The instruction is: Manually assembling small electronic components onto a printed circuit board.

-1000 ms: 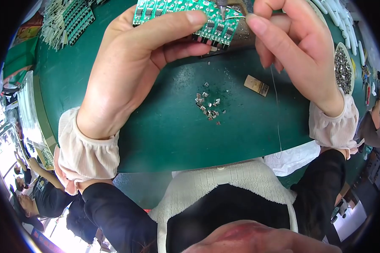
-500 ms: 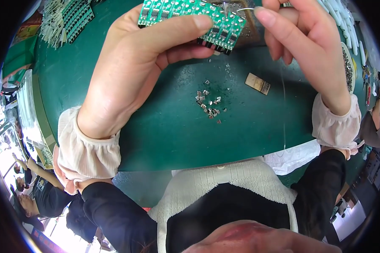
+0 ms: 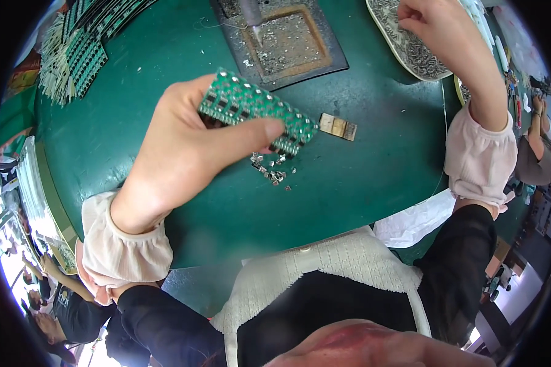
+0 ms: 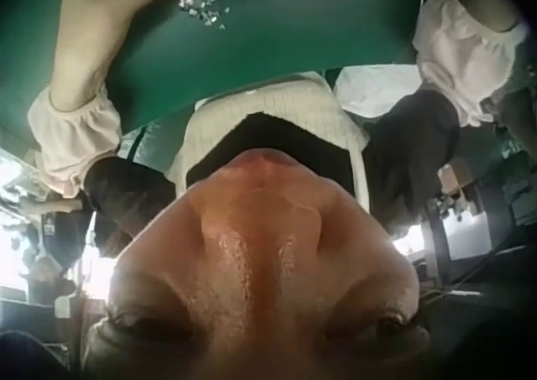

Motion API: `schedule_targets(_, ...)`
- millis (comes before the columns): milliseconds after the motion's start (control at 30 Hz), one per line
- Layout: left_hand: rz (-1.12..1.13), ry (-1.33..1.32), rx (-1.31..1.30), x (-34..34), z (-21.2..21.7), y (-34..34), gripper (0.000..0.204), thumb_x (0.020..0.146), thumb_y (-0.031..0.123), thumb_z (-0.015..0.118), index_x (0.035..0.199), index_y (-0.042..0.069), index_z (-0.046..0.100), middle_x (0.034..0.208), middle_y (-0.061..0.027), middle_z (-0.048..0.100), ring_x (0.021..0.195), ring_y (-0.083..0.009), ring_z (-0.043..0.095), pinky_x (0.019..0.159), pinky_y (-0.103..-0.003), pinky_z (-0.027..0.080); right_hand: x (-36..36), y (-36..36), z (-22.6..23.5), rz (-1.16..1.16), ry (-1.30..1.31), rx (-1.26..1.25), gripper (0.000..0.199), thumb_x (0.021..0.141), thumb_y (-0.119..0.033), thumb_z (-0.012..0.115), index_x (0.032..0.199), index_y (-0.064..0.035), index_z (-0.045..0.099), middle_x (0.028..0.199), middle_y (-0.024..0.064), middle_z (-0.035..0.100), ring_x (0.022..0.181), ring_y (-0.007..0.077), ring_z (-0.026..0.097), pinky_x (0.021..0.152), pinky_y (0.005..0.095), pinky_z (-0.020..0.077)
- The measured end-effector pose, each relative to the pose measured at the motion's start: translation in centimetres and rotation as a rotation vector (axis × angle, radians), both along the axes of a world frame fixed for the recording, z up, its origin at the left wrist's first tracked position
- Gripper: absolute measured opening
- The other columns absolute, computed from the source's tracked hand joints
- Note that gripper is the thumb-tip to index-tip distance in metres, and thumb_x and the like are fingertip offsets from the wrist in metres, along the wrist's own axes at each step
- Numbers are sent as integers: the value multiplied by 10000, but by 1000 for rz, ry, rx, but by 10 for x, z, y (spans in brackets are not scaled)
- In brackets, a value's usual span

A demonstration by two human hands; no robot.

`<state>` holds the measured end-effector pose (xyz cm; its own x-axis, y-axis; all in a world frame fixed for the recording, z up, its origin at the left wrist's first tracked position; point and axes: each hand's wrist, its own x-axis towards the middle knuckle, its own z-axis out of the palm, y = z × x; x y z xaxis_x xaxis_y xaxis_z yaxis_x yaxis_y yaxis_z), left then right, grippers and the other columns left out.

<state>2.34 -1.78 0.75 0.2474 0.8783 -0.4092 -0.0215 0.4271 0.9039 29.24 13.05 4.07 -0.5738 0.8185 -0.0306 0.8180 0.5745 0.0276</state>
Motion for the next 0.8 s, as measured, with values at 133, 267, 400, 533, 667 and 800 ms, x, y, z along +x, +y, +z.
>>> schedule_targets(133,-124,21,52,3,-2,-4,128,916,17,750,1015,-32,688,963,-62,728,822,-91,664,772,-223,525,5,6,-15,81,-9,33,119,800,-103,672,832,4,714,823,219,687,807,407,666,736,463,524)
schedule_targets(267,-181,37,79,4,2,-5,108,965,57,709,1025,-31,689,1021,-72,701,785,-82,626,716,-221,503,2,6,-14,54,0,61,124,787,-111,671,803,9,699,794,218,677,783,408,660,721,472,521)
schedule_targets(400,-212,118,44,4,8,-5,91,984,53,677,1021,-28,691,1012,-80,700,756,-75,602,675,-225,490,-12,-7,2,-104,136,-5,123,770,-104,671,770,19,674,765,219,665,748,413,652,696,474,515)
schedule_targets(533,-258,289,549,1,-9,-6,142,916,-8,696,1050,-53,690,1034,-135,706,813,-162,669,730,-261,538,-5,5,-9,25,-13,4,119,767,-105,679,770,14,678,763,217,668,737,406,659,687,466,518)
schedule_targets(667,-324,485,1064,1,-10,-7,288,785,-26,752,1067,-67,706,1080,-209,704,931,-298,713,781,-326,578,-14,-2,0,-17,-19,-8,104,772,-99,672,775,5,682,764,209,673,735,390,670,679,452,525)
schedule_targets(800,-303,585,1292,10,-14,-11,298,762,-1,752,1044,-86,703,1077,-240,701,936,-343,710,753,-368,595,-6,-7,-5,-108,142,65,54,779,-31,676,807,14,669,800,169,698,729,314,702,671,387,542)
